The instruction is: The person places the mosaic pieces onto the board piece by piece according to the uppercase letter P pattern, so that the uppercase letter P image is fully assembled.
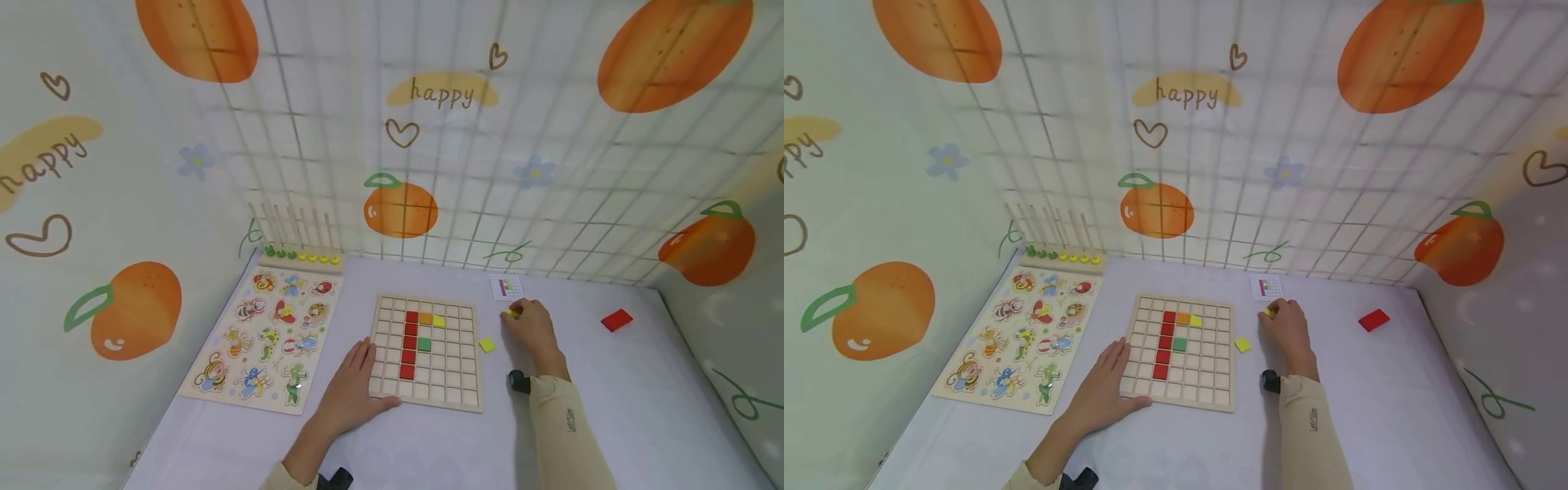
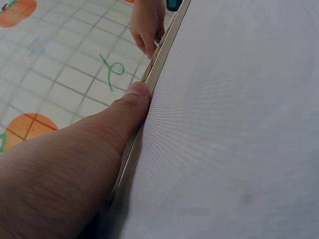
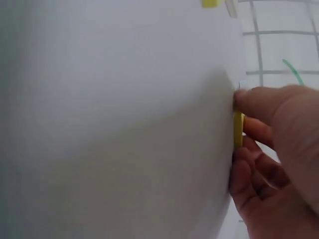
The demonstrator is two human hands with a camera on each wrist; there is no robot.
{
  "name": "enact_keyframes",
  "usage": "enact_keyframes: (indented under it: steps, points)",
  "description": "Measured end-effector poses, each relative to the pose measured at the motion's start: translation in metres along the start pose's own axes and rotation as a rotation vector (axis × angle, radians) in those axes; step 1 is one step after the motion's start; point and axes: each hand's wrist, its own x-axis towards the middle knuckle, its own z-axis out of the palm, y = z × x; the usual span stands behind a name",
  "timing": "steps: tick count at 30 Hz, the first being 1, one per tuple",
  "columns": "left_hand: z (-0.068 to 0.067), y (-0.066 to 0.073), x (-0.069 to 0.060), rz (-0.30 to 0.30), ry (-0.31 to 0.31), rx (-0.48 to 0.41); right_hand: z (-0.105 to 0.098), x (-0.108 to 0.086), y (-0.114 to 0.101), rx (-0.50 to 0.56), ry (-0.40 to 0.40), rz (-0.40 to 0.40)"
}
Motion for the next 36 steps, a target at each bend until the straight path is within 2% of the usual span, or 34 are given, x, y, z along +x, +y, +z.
enact_keyframes:
  steps: [6, 11, 16, 31, 36]
  points:
    - [0.001, 0.0, 0.001, 0.001, 0.002, 0.004, -0.002, -0.003, 0.001, 0.024, 0.004, -0.011]
    - [0.002, -0.002, 0.0, 0.0, 0.002, 0.004, -0.002, -0.008, 0.002, 0.044, 0.028, 0.053]
    - [0.002, -0.001, 0.0, 0.001, -0.005, 0.004, -0.004, -0.008, 0.003, 0.046, 0.009, 0.086]
    - [0.0, 0.001, -0.001, -0.003, -0.013, -0.002, -0.005, -0.01, 0.003, -0.004, -0.021, 0.0]
    - [0.001, -0.001, 0.0, 0.002, -0.008, 0.002, -0.006, -0.014, 0.001, -0.019, -0.049, 0.003]
